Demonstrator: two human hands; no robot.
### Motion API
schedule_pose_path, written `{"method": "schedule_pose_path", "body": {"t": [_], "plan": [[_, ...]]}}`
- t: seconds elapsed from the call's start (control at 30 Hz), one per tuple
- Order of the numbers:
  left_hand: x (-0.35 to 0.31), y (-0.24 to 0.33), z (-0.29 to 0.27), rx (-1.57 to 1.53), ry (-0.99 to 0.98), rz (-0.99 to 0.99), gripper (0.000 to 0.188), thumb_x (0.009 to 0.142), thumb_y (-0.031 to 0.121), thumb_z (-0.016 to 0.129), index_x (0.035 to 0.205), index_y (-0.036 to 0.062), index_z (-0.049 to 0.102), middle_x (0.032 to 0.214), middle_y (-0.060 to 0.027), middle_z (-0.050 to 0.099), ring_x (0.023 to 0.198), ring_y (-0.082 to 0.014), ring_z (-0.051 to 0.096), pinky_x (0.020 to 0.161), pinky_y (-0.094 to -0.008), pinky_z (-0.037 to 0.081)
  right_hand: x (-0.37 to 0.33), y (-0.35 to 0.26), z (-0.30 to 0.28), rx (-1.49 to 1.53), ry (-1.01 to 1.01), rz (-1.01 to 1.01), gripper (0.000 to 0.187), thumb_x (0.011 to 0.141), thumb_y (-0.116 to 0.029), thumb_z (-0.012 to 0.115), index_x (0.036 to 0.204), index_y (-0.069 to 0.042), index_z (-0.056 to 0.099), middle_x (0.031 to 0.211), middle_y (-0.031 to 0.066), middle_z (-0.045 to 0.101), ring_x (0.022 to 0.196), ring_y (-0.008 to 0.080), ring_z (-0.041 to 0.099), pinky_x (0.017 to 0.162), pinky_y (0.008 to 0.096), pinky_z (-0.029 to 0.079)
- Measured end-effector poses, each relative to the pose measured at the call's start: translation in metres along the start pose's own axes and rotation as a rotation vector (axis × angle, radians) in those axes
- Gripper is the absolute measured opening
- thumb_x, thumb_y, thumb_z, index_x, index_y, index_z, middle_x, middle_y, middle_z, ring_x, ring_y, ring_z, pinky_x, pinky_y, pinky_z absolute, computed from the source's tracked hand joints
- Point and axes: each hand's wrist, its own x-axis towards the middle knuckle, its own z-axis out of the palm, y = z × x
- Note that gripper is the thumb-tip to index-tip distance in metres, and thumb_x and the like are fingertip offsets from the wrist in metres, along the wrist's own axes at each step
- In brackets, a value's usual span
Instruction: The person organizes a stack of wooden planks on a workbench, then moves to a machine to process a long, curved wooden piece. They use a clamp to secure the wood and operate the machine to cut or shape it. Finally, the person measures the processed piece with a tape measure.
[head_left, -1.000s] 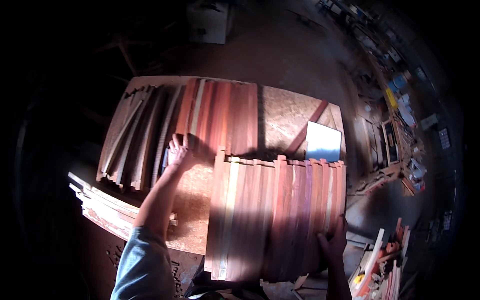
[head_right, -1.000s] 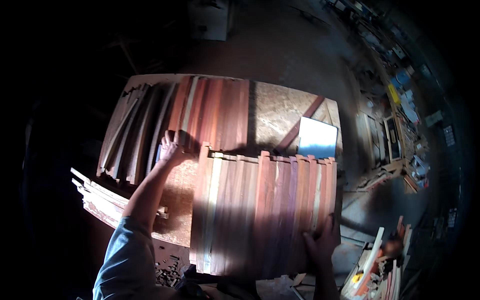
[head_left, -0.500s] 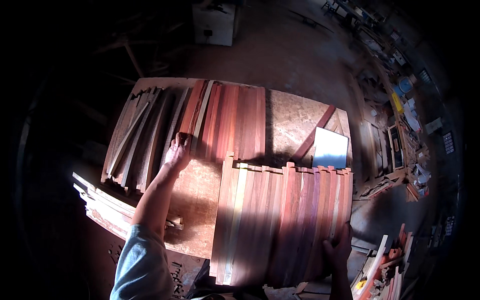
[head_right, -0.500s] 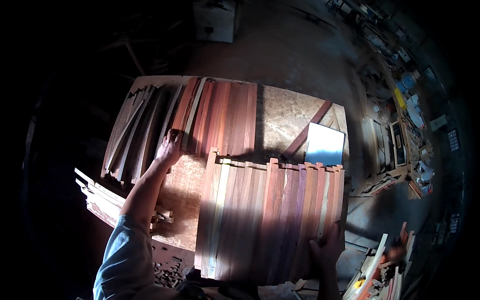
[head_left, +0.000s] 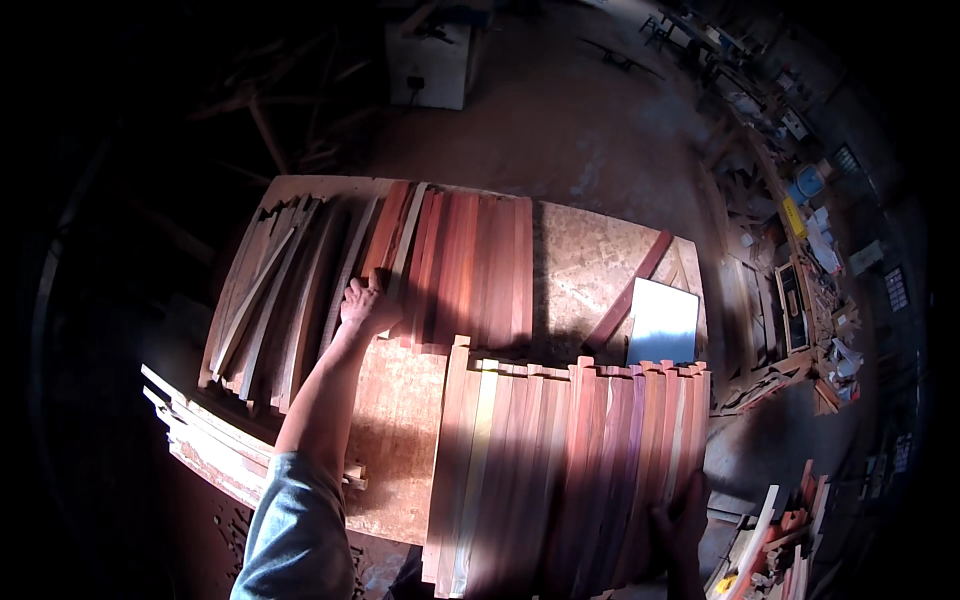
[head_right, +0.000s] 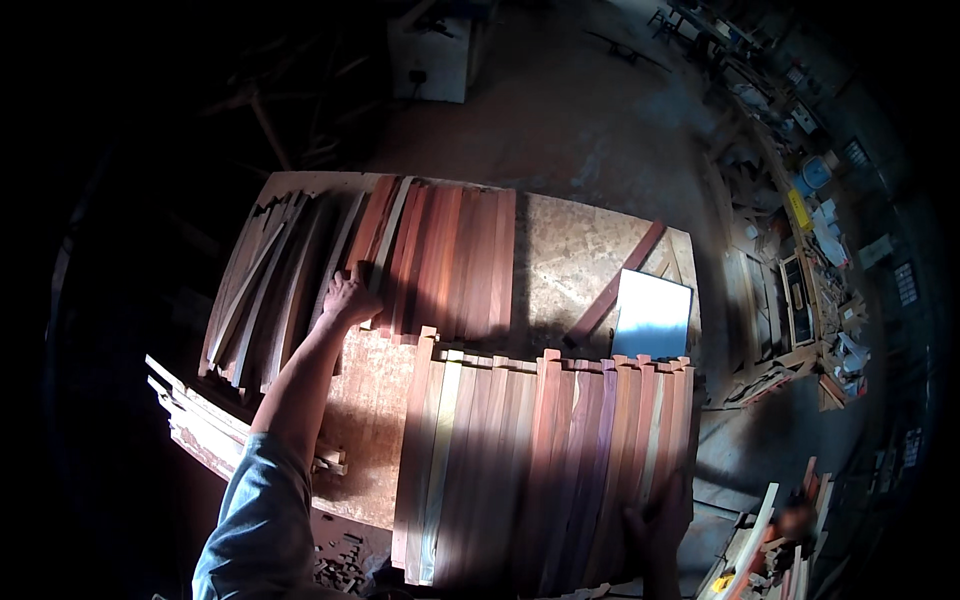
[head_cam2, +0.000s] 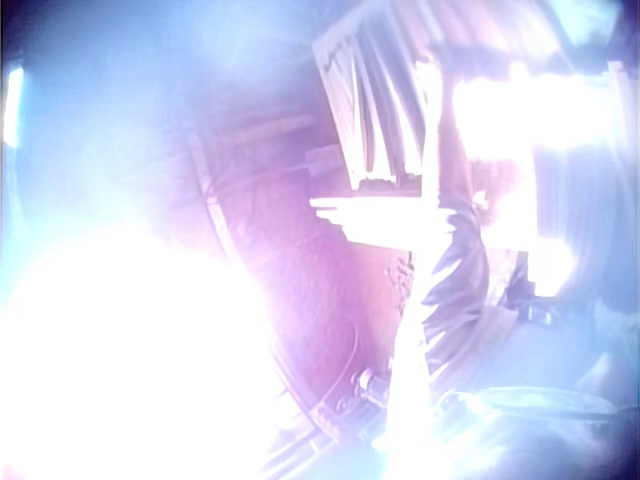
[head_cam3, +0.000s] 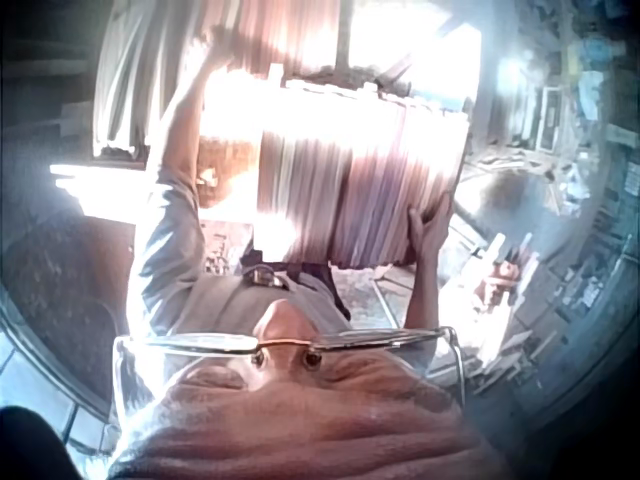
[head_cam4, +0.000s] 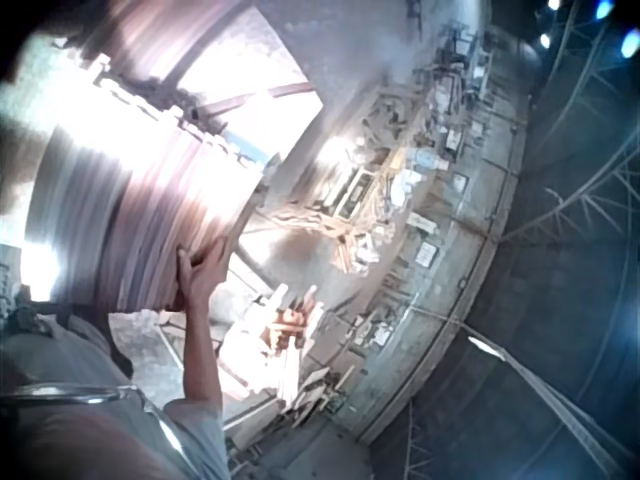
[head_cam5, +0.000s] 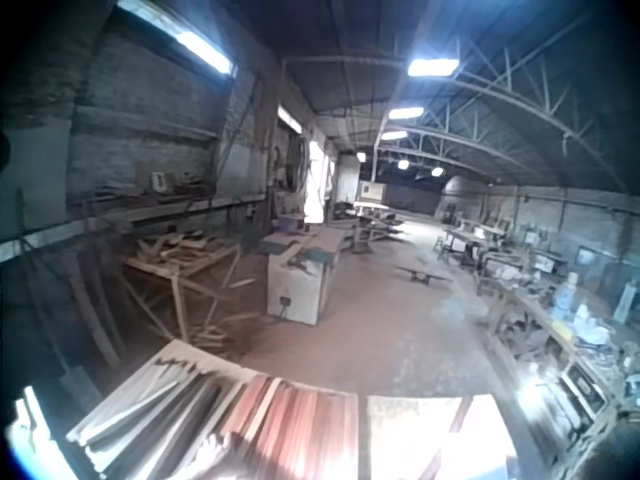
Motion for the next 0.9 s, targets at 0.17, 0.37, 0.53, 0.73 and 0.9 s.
{"method": "schedule_pose_path", "body": {"t": [0.17,0.37,0.53,0.73,0.9], "plan": [[0.002,0.007,0.004,-0.066,0.065,-0.046,0.091,0.074,0.034,0.068,0.151,0.01,0.026,0.139,-0.0297,0.043,0.133,-0.0432,0.042,0.107,-0.0485,0.042,-0.002,-0.004,-0.004,0.03,0.011,-0.057,0.098,0.068,-0.036,0.082,0.144,0.005,0.036,0.135,0.0285,0.047,0.122,0.0467,0.049,0.101,0.0505,0.043],[0.002,-0.061,-0.002,-1.082,-0.137,0.032,0.071,0.084,0.022,0.062,0.148,0.006,0.037,0.102,-0.0154,0.064,0.095,-0.0246,0.063,0.084,-0.0361,0.052,0.017,-0.046,-0.026,0.069,-0.142,0.173,0.091,0.07,-0.028,0.079,0.143,0.004,0.036,0.139,0.0249,0.043,0.123,0.0401,0.051,0.099,0.044,0.046],[-0.146,-0.022,-0.067,-1.222,-0.001,0.127,0.07,0.081,0.012,0.062,0.146,0.0004,0.039,0.087,-0.0046,0.058,0.073,-0.012,0.054,0.064,-0.0267,0.047,0.011,-0.035,-0.019,-0.061,-0.039,0.091,0.092,0.069,-0.031,0.079,0.143,0.004,0.036,0.141,0.0273,0.042,0.126,0.045,0.048,0.104,0.0492,0.043],[-0.314,-0.009,-0.054,-1.168,0.09,0.307,0.077,0.071,-0.012,0.051,0.146,-0.0027,0.036,0.15,-0.0208,0.04,0.144,-0.031,0.034,0.121,-0.0413,0.027,0.013,-0.045,-0.025,0.02,-0.101,0.192,0.095,0.076,-0.045,0.077,0.145,0.002,0.032,0.142,0.0301,0.039,0.129,0.0471,0.043,0.104,0.0548,0.04],[-0.413,0.021,-0.009,-0.58,0.206,0.299,0.08,0.067,0.011,0.079,0.14,0.0098,0.047,0.129,-0.0205,0.052,0.123,-0.0397,0.049,0.107,-0.0483,0.042,0.013,-0.054,-0.033,0.025,-0.161,0.241,0.097,0.079,-0.05,0.075,0.148,0.0,0.028,0.149,0.0267,0.032,0.134,0.0443,0.039,0.103,0.057,0.04]]}}
